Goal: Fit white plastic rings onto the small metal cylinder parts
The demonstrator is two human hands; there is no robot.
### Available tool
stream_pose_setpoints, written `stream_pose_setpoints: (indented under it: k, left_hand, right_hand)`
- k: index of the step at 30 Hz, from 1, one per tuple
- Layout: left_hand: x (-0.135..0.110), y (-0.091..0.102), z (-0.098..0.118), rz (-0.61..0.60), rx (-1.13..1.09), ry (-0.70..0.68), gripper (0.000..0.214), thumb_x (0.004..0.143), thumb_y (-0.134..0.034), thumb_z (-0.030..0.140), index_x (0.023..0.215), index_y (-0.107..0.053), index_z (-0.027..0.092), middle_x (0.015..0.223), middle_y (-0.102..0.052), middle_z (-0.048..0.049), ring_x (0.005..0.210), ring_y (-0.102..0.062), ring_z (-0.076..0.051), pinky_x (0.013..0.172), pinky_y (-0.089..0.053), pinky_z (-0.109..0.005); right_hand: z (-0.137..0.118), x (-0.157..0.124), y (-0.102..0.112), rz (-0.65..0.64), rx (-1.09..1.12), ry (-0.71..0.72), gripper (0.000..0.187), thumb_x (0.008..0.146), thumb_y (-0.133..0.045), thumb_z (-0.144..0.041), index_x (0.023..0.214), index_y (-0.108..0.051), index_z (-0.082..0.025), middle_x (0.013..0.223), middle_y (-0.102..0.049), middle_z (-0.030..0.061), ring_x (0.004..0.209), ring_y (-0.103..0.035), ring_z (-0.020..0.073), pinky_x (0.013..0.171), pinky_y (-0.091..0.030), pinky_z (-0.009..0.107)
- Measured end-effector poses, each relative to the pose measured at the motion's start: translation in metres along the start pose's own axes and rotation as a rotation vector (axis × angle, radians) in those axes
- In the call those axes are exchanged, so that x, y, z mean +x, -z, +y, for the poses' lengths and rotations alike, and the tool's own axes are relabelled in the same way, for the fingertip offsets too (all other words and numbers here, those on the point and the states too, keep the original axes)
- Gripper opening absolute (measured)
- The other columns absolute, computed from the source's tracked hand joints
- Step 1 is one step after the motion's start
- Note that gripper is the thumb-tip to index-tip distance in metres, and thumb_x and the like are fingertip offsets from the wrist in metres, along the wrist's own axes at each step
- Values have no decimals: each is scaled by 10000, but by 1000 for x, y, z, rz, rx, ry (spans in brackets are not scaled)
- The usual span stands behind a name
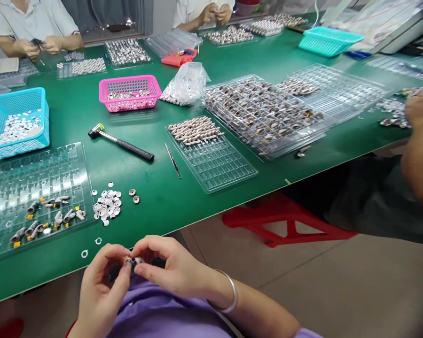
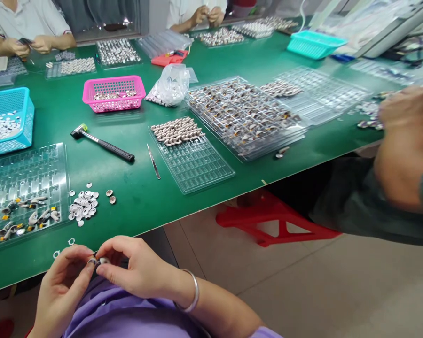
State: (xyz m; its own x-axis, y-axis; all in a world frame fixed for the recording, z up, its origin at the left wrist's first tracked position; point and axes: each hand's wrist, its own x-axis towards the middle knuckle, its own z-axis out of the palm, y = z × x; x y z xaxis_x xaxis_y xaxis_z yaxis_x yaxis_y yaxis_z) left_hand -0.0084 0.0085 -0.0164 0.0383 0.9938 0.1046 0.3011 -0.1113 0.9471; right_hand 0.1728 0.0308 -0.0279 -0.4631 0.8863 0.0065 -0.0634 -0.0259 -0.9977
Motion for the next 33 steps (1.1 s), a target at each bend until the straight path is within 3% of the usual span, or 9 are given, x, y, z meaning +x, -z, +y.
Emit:
stream_pose_setpoints:
  k: [4, 9, 14, 23, 26, 29, 33]
  left_hand:
    - [4, 5, -1, -87, 14, 62, 87, 851, -652, 234, 915, -711, 232, 821, -719, -17, 720, -702, -148, 647, -578, -189]
    - [2, 5, -4, -12, -28, 119, 119, 820, -694, 264, 934, -709, 231, 789, -721, -11, 679, -695, -148, 619, -575, -199]
    - [1, -2, -2, 43, 7, 3, 186, 797, -676, 167, 970, -660, 234, 687, -656, 27, 590, -635, -115, 576, -543, -186]
    - [2, -1, -8, -19, 142, -115, 252, 845, -661, 171, 1085, -638, 243, 841, -742, 1, 726, -720, -147, 686, -584, -220]
    - [25, 3, -5, -94, 297, -219, 172, 889, -620, 220, 1055, -660, 228, 853, -746, -17, 721, -714, -155, 652, -568, -232]
    - [64, 0, -2, -89, 649, -425, 174, 933, -550, 287, 931, -712, 223, 843, -730, -36, 717, -665, -169, 667, -529, -273]
    - [111, -14, -1, -109, 811, -461, 207, 920, -548, 279, 911, -752, 247, 820, -676, -57, 788, -596, -227, 680, -472, -324]
  right_hand:
    - [0, 2, -1, 24, 100, -61, 179, 848, -656, -276, 962, -645, -138, 826, -642, 22, 698, -564, 111, 674, -506, 245]
    - [1, 2, -4, 26, 109, -52, 167, 810, -681, -247, 937, -639, -147, 812, -634, 11, 679, -565, 105, 662, -516, 240]
    - [2, 4, -9, 42, -28, 15, 128, 745, -670, -175, 863, -622, -168, 782, -622, -1, 655, -570, 108, 632, -511, 227]
    - [0, 8, -5, 199, -278, 181, 72, 840, -512, -160, 801, -565, -191, 702, -508, -21, 606, -469, 111, 575, -408, 233]
    - [0, 9, 4, 265, -308, 189, 79, 863, -521, -168, 810, -575, -190, 699, -510, -23, 603, -468, 113, 579, -399, 241]
    - [-1, 9, 14, 366, -370, 233, 80, 868, -539, -165, 816, -591, -195, 714, -518, -13, 640, -494, 127, 611, -420, 253]
    - [-1, 7, 23, 408, -400, 317, 90, 896, -519, -145, 878, -591, -195, 876, -606, 50, 813, -581, 163, 726, -486, 280]
